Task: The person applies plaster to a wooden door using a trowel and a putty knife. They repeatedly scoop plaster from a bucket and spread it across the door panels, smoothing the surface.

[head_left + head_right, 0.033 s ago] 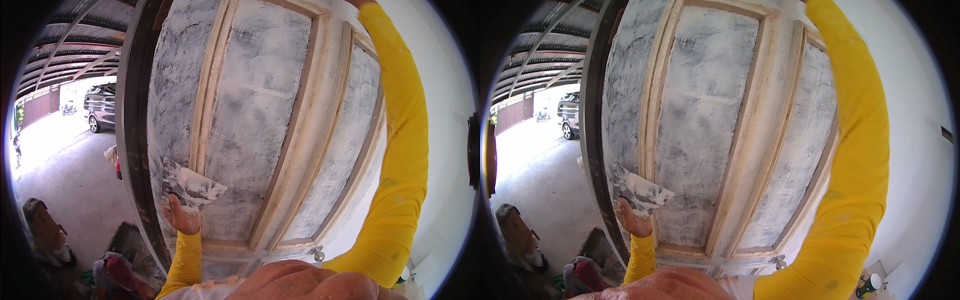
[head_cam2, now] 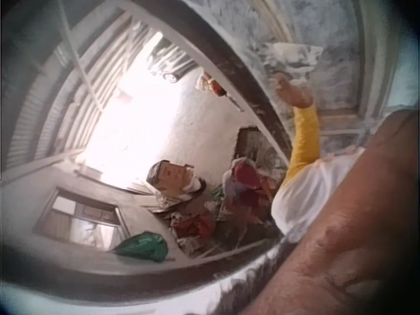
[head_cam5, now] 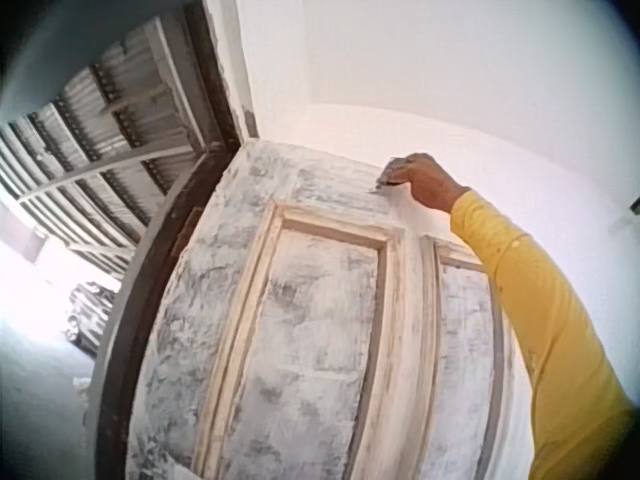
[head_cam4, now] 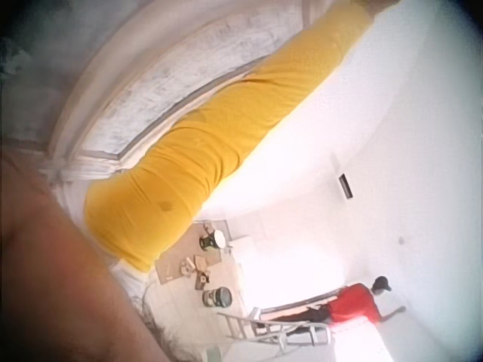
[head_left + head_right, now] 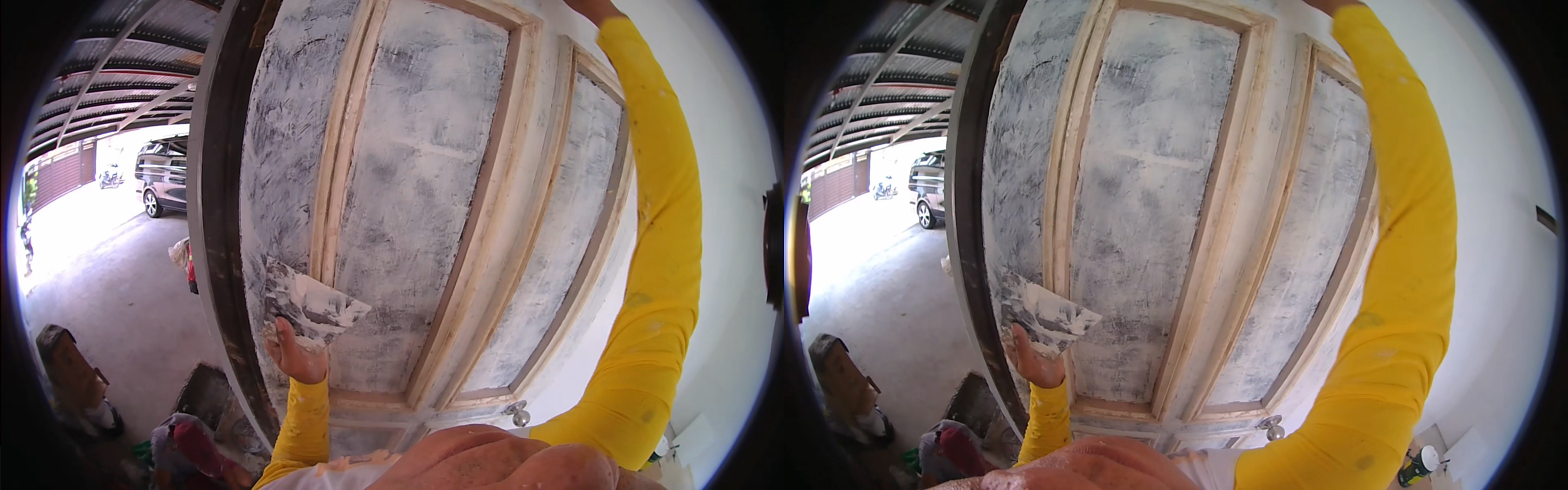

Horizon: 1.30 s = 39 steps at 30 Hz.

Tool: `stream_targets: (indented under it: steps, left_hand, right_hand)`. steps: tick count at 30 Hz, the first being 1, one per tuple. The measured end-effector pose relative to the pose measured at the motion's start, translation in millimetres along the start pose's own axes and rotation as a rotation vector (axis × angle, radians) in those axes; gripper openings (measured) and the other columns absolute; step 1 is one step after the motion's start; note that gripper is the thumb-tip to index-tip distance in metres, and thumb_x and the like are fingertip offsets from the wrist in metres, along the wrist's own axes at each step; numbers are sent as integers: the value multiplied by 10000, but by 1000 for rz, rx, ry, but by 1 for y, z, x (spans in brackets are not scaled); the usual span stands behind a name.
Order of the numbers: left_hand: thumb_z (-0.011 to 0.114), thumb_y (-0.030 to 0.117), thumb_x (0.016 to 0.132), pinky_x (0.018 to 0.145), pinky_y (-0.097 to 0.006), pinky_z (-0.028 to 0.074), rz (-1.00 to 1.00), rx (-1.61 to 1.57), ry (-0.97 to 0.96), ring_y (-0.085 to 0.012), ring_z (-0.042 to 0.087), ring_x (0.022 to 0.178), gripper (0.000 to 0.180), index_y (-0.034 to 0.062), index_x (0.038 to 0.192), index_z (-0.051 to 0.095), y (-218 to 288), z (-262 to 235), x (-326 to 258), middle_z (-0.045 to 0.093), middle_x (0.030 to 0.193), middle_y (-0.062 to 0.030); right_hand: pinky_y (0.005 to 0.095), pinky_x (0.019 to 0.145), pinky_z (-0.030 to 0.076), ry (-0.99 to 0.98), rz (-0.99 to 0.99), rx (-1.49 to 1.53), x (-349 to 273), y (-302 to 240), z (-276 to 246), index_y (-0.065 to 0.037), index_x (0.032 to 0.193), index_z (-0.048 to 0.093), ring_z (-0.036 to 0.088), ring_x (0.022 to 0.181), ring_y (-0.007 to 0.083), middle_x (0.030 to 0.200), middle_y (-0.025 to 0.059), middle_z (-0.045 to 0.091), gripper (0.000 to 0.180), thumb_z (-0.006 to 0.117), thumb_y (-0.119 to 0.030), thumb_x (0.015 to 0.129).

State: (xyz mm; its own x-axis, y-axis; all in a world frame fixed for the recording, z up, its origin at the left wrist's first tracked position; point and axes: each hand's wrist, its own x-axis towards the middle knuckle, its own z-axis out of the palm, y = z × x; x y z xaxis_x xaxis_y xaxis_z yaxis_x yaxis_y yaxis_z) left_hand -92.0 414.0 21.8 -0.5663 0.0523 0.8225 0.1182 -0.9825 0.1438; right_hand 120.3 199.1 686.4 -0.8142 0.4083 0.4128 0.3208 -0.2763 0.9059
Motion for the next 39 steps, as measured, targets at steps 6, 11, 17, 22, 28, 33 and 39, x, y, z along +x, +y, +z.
stream_targets:
  steps: [6,11,17,22,28,33,39]
  left_hand:
    - [634,47,1014,968,-375,532,-666,-651,243,-197,625,1103,254,-52,1247,613,11,11,-1,623,1257,-135]
    - [597,100,1038,982,-373,552,-718,-869,234,-202,640,1137,269,-15,1281,600,4,12,-13,638,1297,-119]
    - [562,93,1053,967,-371,571,-626,-860,170,-205,659,1135,258,5,1289,617,-8,9,-22,662,1313,-119]
    - [598,94,1033,900,-340,549,-730,-783,251,-169,639,1021,153,13,1150,653,4,14,-18,674,1150,-81]
    - [563,74,1050,958,-387,581,-616,-883,141,-208,668,1116,213,13,1234,651,-11,10,-28,677,1289,-121]
    - [562,49,1047,972,-402,574,-396,-307,110,-226,662,1121,249,-34,1272,631,-18,12,-49,676,1277,-151]
    - [562,18,1037,1014,-415,545,-456,-366,78,-283,634,1188,328,-100,1342,582,-23,6,-45,624,1347,-216]
  right_hand:
    - [418,923,526,-173,200,-52,-69,36,-39,-81,983,777,688,1032,314,1077,116,760,491,459,139,680]
    - [424,954,519,140,58,-114,18,9,-4,-80,1046,765,670,1095,350,1153,128,747,508,429,137,734]
    - [466,1026,504,200,40,64,120,-39,55,-111,1206,735,640,1195,336,1282,125,702,465,461,37,860]
    - [582,953,496,7,390,-231,66,-16,61,-186,1315,663,591,1276,264,1373,45,646,423,451,-86,962]
    - [524,960,508,-95,659,-405,-18,21,22,-205,1255,704,650,1168,293,1284,65,704,496,479,7,867]
    - [416,931,518,118,184,-235,54,6,16,-194,1072,779,666,1118,278,1193,73,739,483,489,58,779]
    - [419,992,463,-1,157,-324,122,-42,38,-213,1151,766,630,1147,247,1215,17,721,495,486,38,829]
